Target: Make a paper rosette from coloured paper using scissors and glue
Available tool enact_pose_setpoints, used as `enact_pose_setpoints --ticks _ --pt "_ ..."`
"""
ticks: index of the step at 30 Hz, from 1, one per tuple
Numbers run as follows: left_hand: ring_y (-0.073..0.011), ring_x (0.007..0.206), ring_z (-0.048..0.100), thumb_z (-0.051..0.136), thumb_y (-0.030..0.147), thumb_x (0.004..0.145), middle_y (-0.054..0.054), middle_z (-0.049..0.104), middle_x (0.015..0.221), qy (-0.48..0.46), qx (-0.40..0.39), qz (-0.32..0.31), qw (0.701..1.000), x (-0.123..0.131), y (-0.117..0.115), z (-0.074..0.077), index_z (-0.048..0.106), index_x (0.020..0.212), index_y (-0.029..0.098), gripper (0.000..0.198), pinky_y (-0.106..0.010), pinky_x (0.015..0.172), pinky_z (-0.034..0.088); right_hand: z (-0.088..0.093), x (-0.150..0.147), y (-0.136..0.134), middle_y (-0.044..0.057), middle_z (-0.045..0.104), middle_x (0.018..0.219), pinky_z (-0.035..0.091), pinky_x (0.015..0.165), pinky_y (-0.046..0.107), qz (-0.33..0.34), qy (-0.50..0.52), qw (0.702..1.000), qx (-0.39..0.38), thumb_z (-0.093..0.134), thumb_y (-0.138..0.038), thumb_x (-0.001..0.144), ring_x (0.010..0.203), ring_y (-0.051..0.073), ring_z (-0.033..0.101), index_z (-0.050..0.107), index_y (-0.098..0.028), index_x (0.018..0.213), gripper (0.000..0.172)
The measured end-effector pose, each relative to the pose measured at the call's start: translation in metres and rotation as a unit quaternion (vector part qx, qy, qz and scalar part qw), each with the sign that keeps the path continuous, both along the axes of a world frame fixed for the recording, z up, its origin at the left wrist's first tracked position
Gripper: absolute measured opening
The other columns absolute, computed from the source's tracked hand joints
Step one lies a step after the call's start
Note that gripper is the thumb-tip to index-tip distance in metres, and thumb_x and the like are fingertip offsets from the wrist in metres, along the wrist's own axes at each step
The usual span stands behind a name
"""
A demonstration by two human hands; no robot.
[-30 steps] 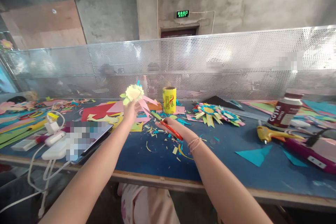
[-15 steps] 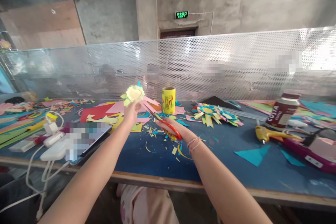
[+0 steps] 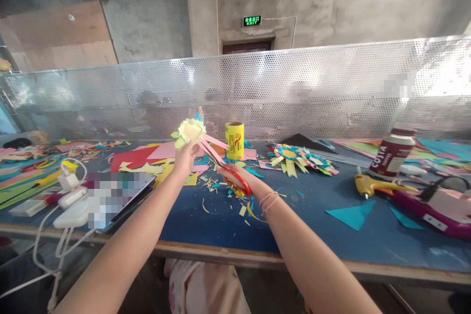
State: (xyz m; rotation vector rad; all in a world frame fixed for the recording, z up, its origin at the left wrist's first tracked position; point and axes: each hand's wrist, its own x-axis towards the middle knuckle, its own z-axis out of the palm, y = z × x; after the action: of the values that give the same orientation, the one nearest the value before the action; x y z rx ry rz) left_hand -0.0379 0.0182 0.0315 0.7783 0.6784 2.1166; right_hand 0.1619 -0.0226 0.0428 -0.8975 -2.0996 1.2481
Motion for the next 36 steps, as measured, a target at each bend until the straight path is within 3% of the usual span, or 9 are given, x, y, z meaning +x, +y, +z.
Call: enact_pose_setpoints --ticks 9,14,20,30,36 --pt "-0.0133 0.075 0.065 0.070 0.017 0.067 -0.003 0.067 0.077 -0.017 0.007 -0.026 0.999 0.002 -0.004 0.004 0.061 0.082 0.015 0.017 -0.028 0.080 0.048 -0.008 0.003 0.010 -0.002 0.045 0.051 0.034 0.045 0.023 0.051 -0.016 0.998 0.015 0.040 -0.063 0.084 0.044 0.009 0.041 0.046 -0.018 0.059 0.051" --pt "-0.0133 0.074 0.065 0.067 0.012 0.067 -0.004 0.069 0.079 -0.036 0.004 -0.045 0.998 0.002 -0.005 0.006 0.062 0.084 0.015 0.018 -0.029 0.081 0.047 -0.015 0.001 0.015 -0.002 0.046 0.056 0.033 0.043 0.022 0.089 0.031 0.994 -0.064 0.041 -0.068 0.081 0.045 0.007 0.040 0.048 -0.018 0.065 0.054" --pt "-0.0140 0.075 0.066 0.067 0.013 0.067 -0.004 0.070 0.084 -0.028 -0.002 -0.053 0.998 0.003 -0.006 0.008 0.062 0.092 0.017 0.025 -0.030 0.083 0.047 -0.014 -0.002 0.013 -0.003 0.046 0.058 0.032 0.041 0.021 0.078 0.066 0.986 -0.131 0.050 -0.070 0.075 0.046 0.006 0.038 0.047 -0.018 0.067 0.054" --pt "-0.0133 0.073 0.065 0.067 0.013 0.068 -0.003 0.068 0.075 -0.025 -0.013 -0.035 0.999 0.002 -0.004 0.006 0.062 0.087 0.015 0.020 -0.029 0.082 0.049 -0.016 -0.001 0.014 -0.004 0.043 0.054 0.031 0.039 0.020 0.098 0.049 0.988 -0.107 0.042 -0.069 0.080 0.043 0.006 0.037 0.047 -0.018 0.066 0.054" --pt "-0.0163 0.086 0.066 0.068 0.015 0.067 -0.005 0.069 0.085 -0.011 -0.006 -0.031 0.999 0.003 -0.005 0.006 0.063 0.094 0.017 0.028 -0.031 0.085 0.048 -0.014 -0.003 0.011 -0.004 0.044 0.055 0.030 0.039 0.021 0.077 0.059 0.990 -0.106 0.043 -0.069 0.080 0.043 0.007 0.038 0.044 -0.018 0.065 0.053"
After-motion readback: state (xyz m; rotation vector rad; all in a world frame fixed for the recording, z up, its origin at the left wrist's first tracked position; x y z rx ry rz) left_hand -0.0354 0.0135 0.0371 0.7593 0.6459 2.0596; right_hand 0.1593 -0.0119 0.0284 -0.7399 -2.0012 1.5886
